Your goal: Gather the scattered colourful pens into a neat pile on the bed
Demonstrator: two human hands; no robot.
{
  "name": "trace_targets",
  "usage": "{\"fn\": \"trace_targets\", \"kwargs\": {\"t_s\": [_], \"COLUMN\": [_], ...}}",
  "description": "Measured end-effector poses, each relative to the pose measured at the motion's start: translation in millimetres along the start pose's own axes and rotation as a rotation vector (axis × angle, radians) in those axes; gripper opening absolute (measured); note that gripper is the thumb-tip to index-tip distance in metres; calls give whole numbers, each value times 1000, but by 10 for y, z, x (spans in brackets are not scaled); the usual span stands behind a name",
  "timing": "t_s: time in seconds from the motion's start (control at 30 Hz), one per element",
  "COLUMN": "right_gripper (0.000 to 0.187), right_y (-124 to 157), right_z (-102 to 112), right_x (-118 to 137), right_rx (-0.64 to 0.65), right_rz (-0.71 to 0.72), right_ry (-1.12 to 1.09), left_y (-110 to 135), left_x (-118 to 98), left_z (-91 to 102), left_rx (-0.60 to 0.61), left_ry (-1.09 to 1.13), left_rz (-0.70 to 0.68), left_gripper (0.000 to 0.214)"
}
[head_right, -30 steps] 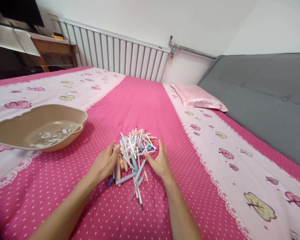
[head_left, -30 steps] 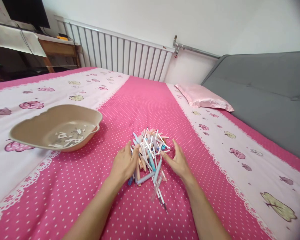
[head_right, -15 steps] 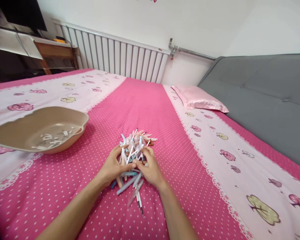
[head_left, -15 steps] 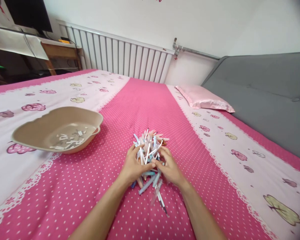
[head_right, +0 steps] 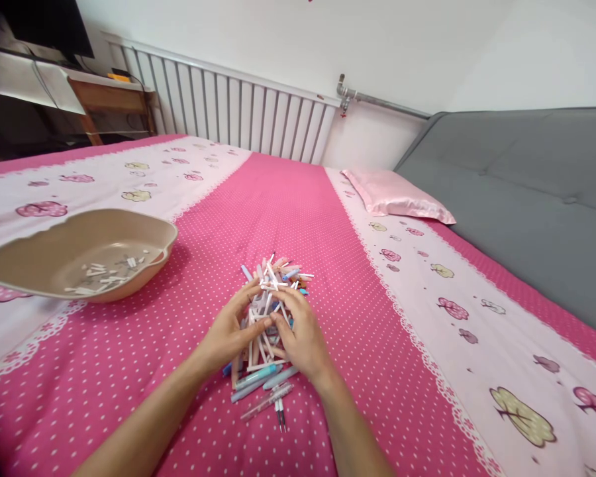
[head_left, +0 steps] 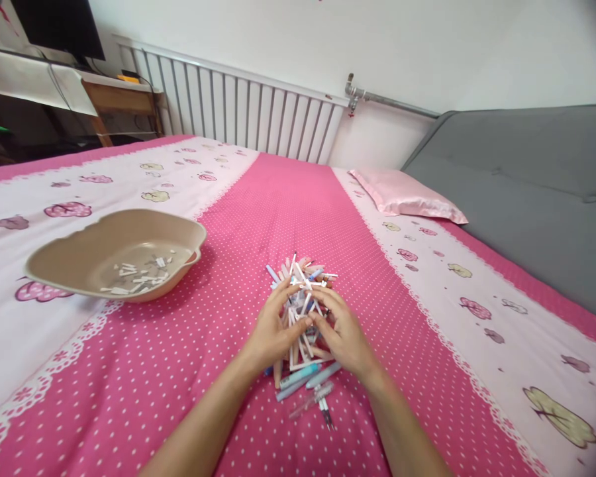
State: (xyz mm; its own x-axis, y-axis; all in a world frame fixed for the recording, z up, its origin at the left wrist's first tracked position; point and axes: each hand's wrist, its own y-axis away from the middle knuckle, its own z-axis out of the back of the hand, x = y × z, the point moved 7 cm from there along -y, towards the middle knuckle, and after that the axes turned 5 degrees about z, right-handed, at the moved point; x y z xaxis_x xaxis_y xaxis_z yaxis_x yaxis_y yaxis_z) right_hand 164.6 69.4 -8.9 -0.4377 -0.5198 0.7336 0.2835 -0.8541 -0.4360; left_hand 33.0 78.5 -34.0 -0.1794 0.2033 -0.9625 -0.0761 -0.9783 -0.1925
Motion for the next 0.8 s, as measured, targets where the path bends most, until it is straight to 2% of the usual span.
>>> {"fn": "trace_targets", "kwargs": {"t_s": [0.1, 0.23, 0.43, 0.5, 0.57, 0.67, 0.73, 0.8], "right_gripper": [37, 35, 35, 43, 54, 72, 87, 102], "right_y": [-7, -1, 32, 47, 67, 175, 356, 604], "right_z": [22, 144, 364, 399, 415, 352, 207, 5], "right_x": [-17, -65, -260, -295, -226, 29, 171, 207], "right_rx": [35, 20, -128, -126, -87, 6, 71, 116], "right_rz": [13, -67, -185, -256, -285, -213, -154, -140], "right_ry": [20, 4, -31, -35, 12, 118, 165, 228], "left_y": [-46, -107, -147, -158, -163, -100, 34, 230], "left_x": [5, 8, -6, -7, -23, -93, -149, -181], "left_z": [58, 212, 476, 553, 598, 652, 704, 728], "left_rx": [46, 26, -153, -214, -257, -352, -458, -501], "left_ry": [-87, -127, -344, -385, -385, -412, -478, -547], "left_rz": [-60, 4, 129, 150, 143, 67, -11, -102], "left_gripper": [56, 58, 55, 57, 59, 57, 56, 55]}}
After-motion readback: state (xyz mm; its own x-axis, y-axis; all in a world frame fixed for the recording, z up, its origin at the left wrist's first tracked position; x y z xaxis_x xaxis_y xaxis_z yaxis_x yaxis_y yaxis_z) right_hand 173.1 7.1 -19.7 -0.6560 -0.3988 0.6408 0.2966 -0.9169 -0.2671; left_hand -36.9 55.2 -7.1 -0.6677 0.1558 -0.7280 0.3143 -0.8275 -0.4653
